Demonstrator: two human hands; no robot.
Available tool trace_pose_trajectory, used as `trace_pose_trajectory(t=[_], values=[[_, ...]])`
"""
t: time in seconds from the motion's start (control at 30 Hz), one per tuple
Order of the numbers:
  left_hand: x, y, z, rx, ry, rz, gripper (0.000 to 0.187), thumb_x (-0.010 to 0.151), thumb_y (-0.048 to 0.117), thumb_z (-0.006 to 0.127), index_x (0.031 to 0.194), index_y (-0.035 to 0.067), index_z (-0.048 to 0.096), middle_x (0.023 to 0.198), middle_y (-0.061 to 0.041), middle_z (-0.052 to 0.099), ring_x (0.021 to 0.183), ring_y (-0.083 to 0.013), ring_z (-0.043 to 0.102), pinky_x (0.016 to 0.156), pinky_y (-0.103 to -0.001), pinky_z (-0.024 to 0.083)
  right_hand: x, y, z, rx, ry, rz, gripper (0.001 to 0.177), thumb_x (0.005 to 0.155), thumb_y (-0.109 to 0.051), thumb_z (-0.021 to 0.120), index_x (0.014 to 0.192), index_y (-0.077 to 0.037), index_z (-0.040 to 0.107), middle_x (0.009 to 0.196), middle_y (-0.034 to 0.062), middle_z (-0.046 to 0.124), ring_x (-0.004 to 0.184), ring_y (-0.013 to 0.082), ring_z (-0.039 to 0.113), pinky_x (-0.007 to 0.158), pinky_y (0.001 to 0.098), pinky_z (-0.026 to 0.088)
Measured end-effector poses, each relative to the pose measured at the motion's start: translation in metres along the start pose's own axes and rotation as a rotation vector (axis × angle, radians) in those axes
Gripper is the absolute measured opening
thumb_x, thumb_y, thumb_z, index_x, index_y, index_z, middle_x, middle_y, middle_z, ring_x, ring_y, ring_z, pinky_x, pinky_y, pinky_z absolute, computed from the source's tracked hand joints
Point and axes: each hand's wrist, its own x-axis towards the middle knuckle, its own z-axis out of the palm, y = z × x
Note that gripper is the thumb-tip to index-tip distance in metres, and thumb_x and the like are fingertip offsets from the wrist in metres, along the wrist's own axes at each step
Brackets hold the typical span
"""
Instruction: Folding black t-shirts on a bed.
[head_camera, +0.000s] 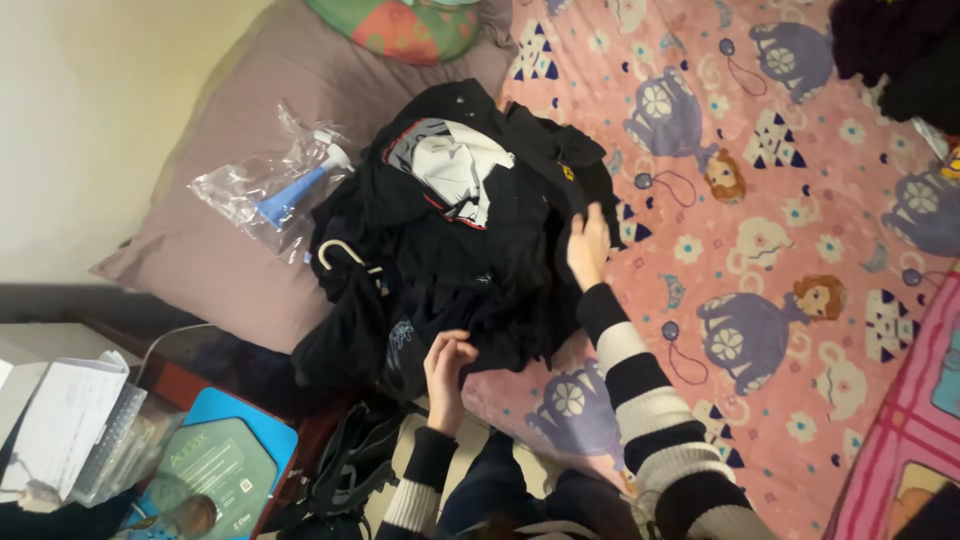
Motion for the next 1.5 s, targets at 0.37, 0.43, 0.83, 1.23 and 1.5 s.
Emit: trace_pose_trajectory(t=[0.37,0.43,0.83,1.23,1.5], values=[[0.028,0.048,0.079,0.141,-0.105,0.144,0.032,0.103,0.019,0.058,0.130,0.002,0.064,0.104,-0.004,0.072,0.097,-0.0108,0.066,0.085,-0.025,0.050,0.087,-0.113,-0.186,0.379,-0.128,-0.303,0.016,0.100,-0.011,0.068,0.094,0.003,0.061,0.080,0.0035,0.054,0.077,0.0119,0.050,0.068,0.0317,0.041],[0.037,0.054,0.098,0.145,-0.123,0.166,0.036,0.102,0.018,0.061,0.134,0.002,0.063,0.112,-0.006,0.074,0.102,-0.0120,0.067,0.086,-0.026,0.050,0.084,-0.143,-0.237,0.441,-0.118,-0.325,0.017,0.101,-0.008,0.067,0.092,0.001,0.057,0.078,-0.0022,0.049,0.076,0.0059,0.044,0.066,0.0281,0.037],[0.036,0.150,0.304,0.760,-0.441,1.144,0.077,0.085,0.018,0.084,0.152,0.006,0.047,0.153,-0.015,0.053,0.139,-0.0367,0.051,0.119,-0.046,0.041,0.025,-0.166,-0.466,0.286,0.202,-0.454,0.022,0.117,-0.007,0.068,0.101,0.005,0.060,0.089,-0.0019,0.055,0.085,0.0069,0.050,0.078,0.0219,0.042],[-0.183,-0.010,0.374,0.532,-0.800,0.746,0.073,0.074,0.031,0.091,0.129,0.002,0.054,0.124,-0.020,0.062,0.118,-0.0396,0.061,0.103,-0.047,0.050,-0.063,-0.047,-0.579,0.952,0.184,-0.243,0.029,0.125,-0.009,0.065,0.098,-0.004,0.055,0.090,-0.0036,0.056,0.080,0.0036,0.050,0.075,0.0185,0.039],[-0.247,-0.113,0.377,0.740,-0.823,0.332,0.063,0.076,0.029,0.085,0.129,0.006,0.061,0.109,-0.021,0.075,0.100,-0.0407,0.073,0.086,-0.046,0.059,-0.126,0.004,-0.618,1.135,0.399,-0.015,0.006,0.111,-0.010,0.063,0.112,-0.006,0.058,0.103,0.0051,0.067,0.094,0.0154,0.067,0.091,0.0301,0.056]])
